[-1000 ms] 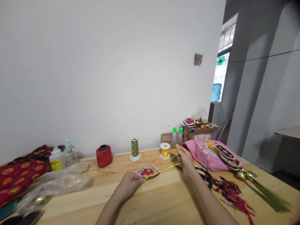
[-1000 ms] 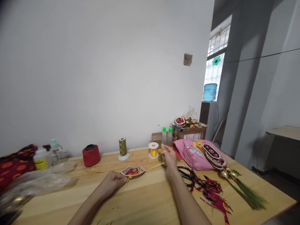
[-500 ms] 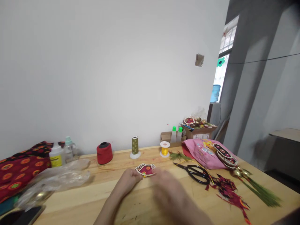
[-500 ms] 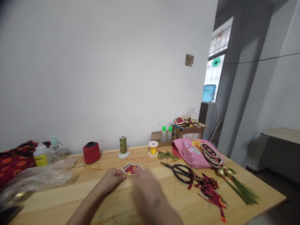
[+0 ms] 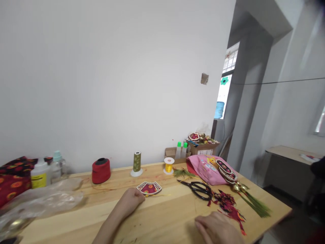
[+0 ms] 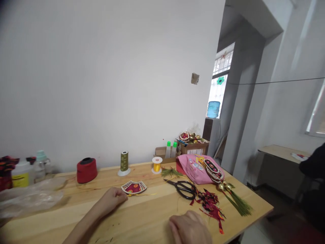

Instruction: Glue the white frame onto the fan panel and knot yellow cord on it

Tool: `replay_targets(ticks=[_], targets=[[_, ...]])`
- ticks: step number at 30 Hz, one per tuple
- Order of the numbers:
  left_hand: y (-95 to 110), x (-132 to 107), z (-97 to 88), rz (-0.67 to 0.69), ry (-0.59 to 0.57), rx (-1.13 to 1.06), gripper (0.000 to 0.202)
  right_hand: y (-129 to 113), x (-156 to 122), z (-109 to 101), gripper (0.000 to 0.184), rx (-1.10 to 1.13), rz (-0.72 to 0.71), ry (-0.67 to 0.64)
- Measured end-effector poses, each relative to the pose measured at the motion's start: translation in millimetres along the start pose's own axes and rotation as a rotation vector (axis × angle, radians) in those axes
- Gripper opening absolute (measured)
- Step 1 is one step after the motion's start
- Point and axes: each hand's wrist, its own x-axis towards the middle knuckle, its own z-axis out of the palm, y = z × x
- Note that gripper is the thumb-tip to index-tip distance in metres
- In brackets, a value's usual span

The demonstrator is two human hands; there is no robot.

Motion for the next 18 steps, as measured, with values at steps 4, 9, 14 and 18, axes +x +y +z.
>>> replay_targets(ticks=[4,9,14,18], targets=[[-0.8,1.0,0.9,0.002,0.01,0.018,0.021,-24.8,15.6,39.2,0.021,0.038,0.079,0.003],[-5.4,7.4,1.2,0.028,-0.037,0.03,0.024,-7.5,16.0,53.9,0.022,-0.015,0.109,0.049],[-11.8,12.0,1.8,0.045,-0.068,0.064,0.029,18.6,24.9,41.4,0.024,-0.083,0.183,0.081],[-13.9,13.5,1.8,0.047,-0.072,0.077,0.031,45.4,36.0,31.8,0.019,-0.196,0.27,0.049]])
